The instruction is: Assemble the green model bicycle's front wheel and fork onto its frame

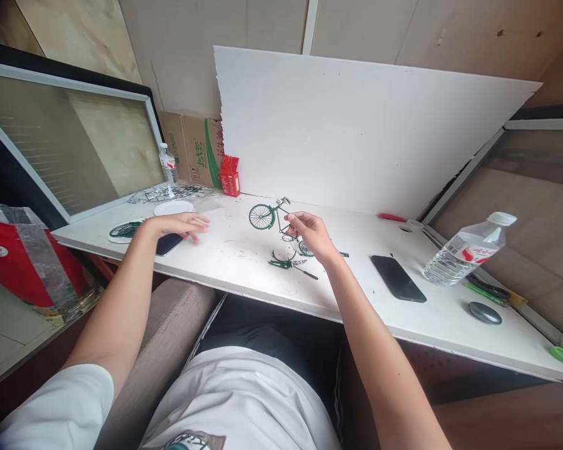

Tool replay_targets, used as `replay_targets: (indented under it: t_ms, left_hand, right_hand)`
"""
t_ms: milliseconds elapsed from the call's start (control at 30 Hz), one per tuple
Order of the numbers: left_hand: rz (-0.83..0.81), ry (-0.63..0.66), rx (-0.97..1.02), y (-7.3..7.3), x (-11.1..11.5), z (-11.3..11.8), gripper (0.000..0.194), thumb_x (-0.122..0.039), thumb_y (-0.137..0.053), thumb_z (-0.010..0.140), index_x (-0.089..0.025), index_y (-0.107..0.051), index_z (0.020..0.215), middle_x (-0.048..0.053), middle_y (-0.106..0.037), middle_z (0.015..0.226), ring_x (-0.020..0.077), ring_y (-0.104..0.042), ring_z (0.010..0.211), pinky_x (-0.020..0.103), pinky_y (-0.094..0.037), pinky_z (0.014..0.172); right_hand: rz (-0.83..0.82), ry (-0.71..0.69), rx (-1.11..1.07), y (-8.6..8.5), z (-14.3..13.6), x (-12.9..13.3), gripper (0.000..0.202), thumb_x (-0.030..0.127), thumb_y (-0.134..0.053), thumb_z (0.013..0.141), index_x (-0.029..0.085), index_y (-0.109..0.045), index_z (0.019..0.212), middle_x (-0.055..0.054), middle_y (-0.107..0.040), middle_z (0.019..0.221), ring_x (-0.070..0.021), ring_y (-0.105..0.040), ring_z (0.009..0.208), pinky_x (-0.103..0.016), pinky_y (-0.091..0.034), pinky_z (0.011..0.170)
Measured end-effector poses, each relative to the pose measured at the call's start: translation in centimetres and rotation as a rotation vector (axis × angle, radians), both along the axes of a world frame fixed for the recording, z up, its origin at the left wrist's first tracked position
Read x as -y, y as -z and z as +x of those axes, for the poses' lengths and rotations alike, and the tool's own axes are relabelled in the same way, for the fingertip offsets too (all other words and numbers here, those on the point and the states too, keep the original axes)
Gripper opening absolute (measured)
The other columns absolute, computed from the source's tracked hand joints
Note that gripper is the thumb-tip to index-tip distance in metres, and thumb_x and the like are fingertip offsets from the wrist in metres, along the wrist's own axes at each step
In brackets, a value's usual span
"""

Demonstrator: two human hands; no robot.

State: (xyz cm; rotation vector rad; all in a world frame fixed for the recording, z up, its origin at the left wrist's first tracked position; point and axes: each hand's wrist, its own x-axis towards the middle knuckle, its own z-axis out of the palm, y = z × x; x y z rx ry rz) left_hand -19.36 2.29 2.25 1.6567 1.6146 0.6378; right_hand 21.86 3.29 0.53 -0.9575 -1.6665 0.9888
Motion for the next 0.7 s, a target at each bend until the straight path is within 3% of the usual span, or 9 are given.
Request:
replay_targets:
  t_ms: [67,167,300,400,500,700]
  left_hand:
    - [-0.097,0.212,0.195,-0.2,0.1,2.0,0.081,-0.057,-0.093,0.058,-0.022,-0.071,0.128,0.019,-0.074,0.132,0.0296,-0.080,0.094,0.033,-0.058,0.079]
    - [-0.084,0.376,0.349,0.1,-0.3,4.7,0.080,-0.054,-0.091,0.069,-0.024,-0.065,0.138,0.022,-0.069,0.142,0.0273,-0.079,0.099,0.032,-0.058,0.083]
    - [-0.034,0.386,0.547,2.5,-1.7,8.1,0.072,-0.055,-0.086,0.079,-0.020,-0.064,0.138,0.024,-0.063,0.149,0.0253,-0.079,0.104,0.033,-0.058,0.087]
    - [-0.060,0.402,0.744,4.9,-2.7,10.3,0.061,-0.058,-0.082,0.084,-0.016,-0.070,0.127,0.025,-0.070,0.138,0.0269,-0.079,0.106,0.036,-0.057,0.091]
    - [-0.082,0.397,0.827,7.0,-3.3,11.6,0.058,-0.054,-0.089,0.078,-0.014,-0.075,0.117,0.023,-0.076,0.127,0.0267,-0.078,0.102,0.037,-0.057,0.094]
    - [-0.099,0.415,0.838,8.5,-3.8,12.5,0.048,-0.037,-0.097,0.071,-0.014,-0.079,0.109,0.016,-0.078,0.118,0.0248,-0.077,0.101,0.039,-0.054,0.099]
  right_hand:
    - [0.004,-0.011,-0.001,0.1,0.0,-0.1,0.054,0.071,-0.073,0.087,0.021,-0.076,0.105,-0.002,-0.066,0.076,-0.0178,-0.065,0.079,-0.034,-0.052,0.079]
    - [0.008,-0.026,-0.006,0.3,0.0,-0.2,0.052,0.070,-0.074,0.087,0.021,-0.077,0.103,-0.003,-0.067,0.077,-0.0189,-0.065,0.083,-0.036,-0.052,0.085]
    - [-0.005,-0.044,-0.007,0.4,0.0,-0.4,0.050,0.069,-0.073,0.089,0.021,-0.076,0.102,-0.004,-0.069,0.080,-0.0192,-0.065,0.083,-0.036,-0.052,0.086]
    - [-0.015,-0.061,0.027,0.5,-0.2,-0.3,0.050,0.070,-0.070,0.090,0.021,-0.076,0.098,-0.005,-0.071,0.083,-0.0193,-0.065,0.083,-0.034,-0.052,0.081]
    - [-0.035,-0.050,0.091,0.7,-0.5,-0.1,0.052,0.072,-0.069,0.090,0.021,-0.076,0.098,-0.005,-0.070,0.080,-0.0197,-0.066,0.083,-0.032,-0.051,0.077]
    - [-0.074,-0.118,0.172,1.1,-0.9,0.1,0.052,0.071,-0.071,0.089,0.020,-0.075,0.100,-0.006,-0.074,0.090,-0.0189,-0.065,0.086,-0.032,-0.050,0.079]
